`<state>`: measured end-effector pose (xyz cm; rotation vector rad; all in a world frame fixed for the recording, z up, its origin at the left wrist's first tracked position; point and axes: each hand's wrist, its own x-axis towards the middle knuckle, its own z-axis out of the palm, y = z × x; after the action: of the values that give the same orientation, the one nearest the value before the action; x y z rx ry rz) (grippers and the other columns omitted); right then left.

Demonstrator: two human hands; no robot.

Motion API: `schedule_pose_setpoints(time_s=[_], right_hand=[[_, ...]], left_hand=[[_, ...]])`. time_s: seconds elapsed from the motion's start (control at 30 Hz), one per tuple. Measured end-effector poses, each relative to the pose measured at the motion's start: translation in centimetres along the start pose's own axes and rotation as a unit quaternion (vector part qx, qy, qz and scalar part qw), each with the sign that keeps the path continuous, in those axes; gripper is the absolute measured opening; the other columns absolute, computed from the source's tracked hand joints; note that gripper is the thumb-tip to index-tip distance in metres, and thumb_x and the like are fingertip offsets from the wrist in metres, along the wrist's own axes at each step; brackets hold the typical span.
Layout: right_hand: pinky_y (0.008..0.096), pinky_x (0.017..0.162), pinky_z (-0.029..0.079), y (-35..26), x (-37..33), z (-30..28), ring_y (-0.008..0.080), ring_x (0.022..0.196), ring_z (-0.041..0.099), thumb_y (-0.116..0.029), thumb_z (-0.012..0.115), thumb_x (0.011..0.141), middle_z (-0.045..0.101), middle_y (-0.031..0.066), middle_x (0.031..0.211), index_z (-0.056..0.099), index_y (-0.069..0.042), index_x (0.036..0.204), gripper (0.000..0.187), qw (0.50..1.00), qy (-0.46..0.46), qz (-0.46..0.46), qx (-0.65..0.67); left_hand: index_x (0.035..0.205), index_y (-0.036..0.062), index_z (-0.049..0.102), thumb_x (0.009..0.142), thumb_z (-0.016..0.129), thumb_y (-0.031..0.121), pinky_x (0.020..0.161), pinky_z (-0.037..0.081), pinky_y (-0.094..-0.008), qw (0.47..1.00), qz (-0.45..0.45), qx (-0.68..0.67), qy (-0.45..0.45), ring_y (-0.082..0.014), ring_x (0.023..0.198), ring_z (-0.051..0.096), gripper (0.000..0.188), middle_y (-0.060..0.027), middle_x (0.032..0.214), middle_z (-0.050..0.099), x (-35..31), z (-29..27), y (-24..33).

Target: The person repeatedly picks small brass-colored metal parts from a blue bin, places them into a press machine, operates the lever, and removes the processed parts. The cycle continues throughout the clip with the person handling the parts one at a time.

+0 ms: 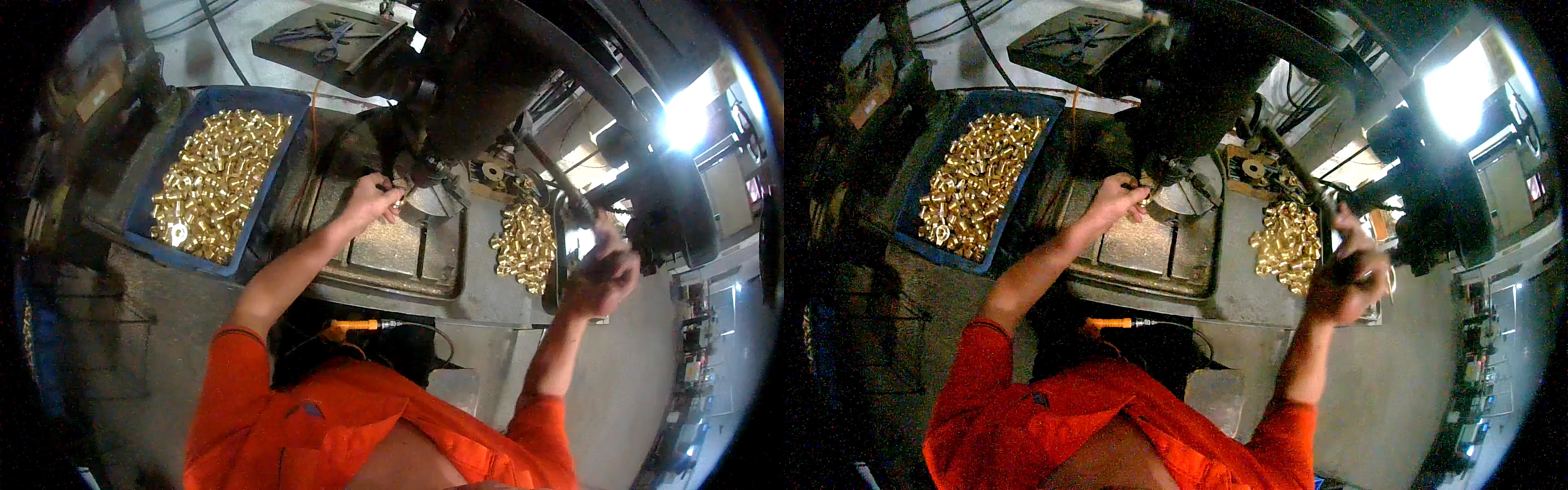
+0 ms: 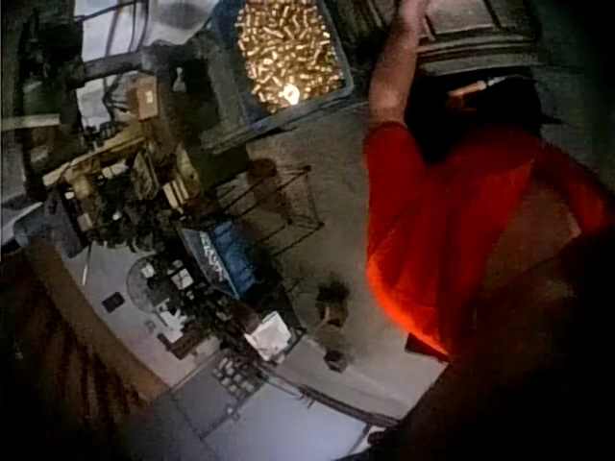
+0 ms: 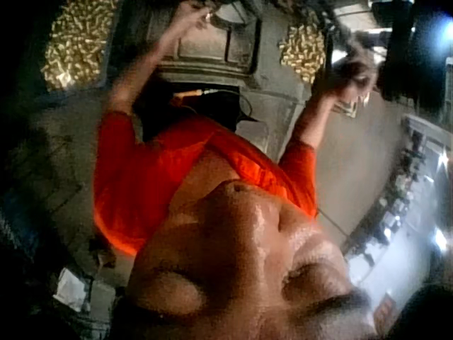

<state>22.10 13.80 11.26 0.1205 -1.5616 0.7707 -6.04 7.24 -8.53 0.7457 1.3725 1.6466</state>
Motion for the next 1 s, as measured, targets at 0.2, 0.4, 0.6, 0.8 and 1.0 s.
schedule_pose_setpoints(time_s=[0.2,0.4,0.6,0.8,1.0], right_hand=[[0.0541,0.093,0.034,1.6,-6.0,0.0,0.0351,0.089,0.054,0.011,0.039,0.069,0.039,0.0067,0.062,0.026,-0.008,0.060,0.024,0.995,0.091,0.023,-0.030],[0.0577,0.092,0.035,1.6,-3.2,-1.1,0.0346,0.085,0.058,0.006,0.039,0.077,0.052,0.0135,0.065,0.031,-0.005,0.059,0.023,0.991,0.025,-0.023,-0.132],[0.0270,0.067,0.043,1.6,11.2,-1.1,0.0162,0.064,0.052,-0.009,0.049,0.082,0.057,0.0083,0.070,0.054,0.003,0.074,0.015,0.986,-0.002,0.064,-0.152],[0.0268,0.069,0.043,3.7,14.8,-1.9,0.0133,0.065,0.051,-0.012,0.052,0.083,0.054,0.0057,0.071,0.052,-0.001,0.077,0.012,0.988,-0.017,0.085,-0.131],[0.0543,0.088,0.039,0.9,3.1,-0.9,0.0303,0.074,0.059,0.003,0.040,0.080,0.054,0.0158,0.063,0.032,-0.006,0.063,0.021,0.989,0.006,-0.029,-0.146]], left_hand=[[0.094,-0.0080,0.049,0.081,0.061,0.020,0.046,0.050,-0.0324,0.999,0.022,0.008,-0.030,-0.0228,0.052,0.060,0.034,-0.0164,0.071,0.058,-0.1,-0.4,1.0],[0.095,-0.0103,0.047,0.084,0.059,0.023,0.050,0.051,-0.0310,0.996,0.005,-0.087,0.016,-0.0234,0.055,0.061,0.037,-0.0174,0.075,0.059,0.0,-0.7,-0.9],[0.092,-0.0056,0.055,0.076,0.064,0.012,0.064,0.049,-0.0387,0.931,0.200,0.290,0.098,-0.0256,0.065,0.062,0.025,-0.0169,0.079,0.060,-2.8,0.2,1.9],[0.089,0.0008,0.060,0.067,0.064,0.007,0.093,0.035,-0.0455,0.729,0.449,0.514,0.059,-0.0277,0.091,0.055,0.023,-0.0134,0.094,0.059,-2.7,0.5,1.4],[0.088,0.0013,0.060,0.068,0.064,0.007,0.093,0.036,-0.0445,0.708,0.467,0.526,0.062,-0.0278,0.089,0.055,0.021,-0.0128,0.092,0.058,-2.6,0.1,0.8]])
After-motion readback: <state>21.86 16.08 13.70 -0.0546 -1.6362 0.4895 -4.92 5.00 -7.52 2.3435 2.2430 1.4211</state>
